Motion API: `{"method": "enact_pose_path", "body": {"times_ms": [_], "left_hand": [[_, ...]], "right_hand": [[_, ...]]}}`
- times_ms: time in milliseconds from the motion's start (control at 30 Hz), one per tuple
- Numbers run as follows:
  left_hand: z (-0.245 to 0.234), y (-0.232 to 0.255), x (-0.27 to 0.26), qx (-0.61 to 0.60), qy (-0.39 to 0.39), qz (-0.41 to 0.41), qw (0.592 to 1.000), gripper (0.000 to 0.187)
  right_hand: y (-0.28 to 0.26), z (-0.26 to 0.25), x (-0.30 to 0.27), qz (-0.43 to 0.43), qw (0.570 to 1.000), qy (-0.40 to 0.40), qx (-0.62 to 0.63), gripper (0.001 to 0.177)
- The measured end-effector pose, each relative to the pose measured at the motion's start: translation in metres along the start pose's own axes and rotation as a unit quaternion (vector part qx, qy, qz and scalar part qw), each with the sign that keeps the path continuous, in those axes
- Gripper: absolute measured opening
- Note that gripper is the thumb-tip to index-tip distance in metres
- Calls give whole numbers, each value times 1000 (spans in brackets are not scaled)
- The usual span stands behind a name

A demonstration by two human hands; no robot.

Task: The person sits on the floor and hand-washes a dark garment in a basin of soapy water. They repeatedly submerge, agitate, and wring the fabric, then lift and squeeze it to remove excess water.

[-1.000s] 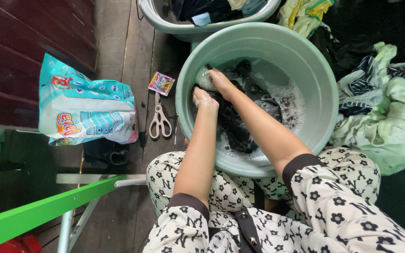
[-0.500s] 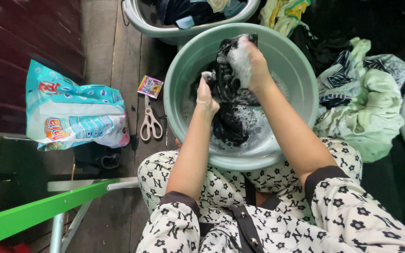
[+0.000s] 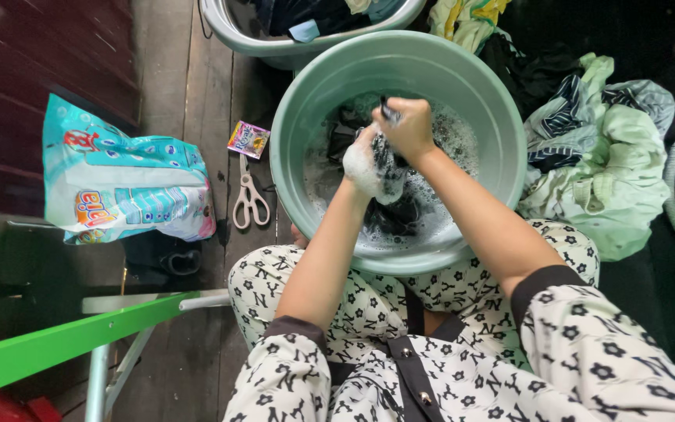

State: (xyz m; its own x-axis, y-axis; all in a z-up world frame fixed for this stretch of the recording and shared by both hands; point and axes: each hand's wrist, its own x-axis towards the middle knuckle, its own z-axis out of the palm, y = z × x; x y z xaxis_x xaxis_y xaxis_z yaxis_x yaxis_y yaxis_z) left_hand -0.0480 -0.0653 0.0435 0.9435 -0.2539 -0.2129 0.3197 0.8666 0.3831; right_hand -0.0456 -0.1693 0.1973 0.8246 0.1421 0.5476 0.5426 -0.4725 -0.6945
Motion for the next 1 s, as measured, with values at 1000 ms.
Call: {"method": "enact_pose_path", "body": {"times_ms": [1000], "left_hand": [[113,77,-71,718,-69,310,620,36]], "right_hand": [[-7,-150,-33,238,776,-52,582,20]]}}
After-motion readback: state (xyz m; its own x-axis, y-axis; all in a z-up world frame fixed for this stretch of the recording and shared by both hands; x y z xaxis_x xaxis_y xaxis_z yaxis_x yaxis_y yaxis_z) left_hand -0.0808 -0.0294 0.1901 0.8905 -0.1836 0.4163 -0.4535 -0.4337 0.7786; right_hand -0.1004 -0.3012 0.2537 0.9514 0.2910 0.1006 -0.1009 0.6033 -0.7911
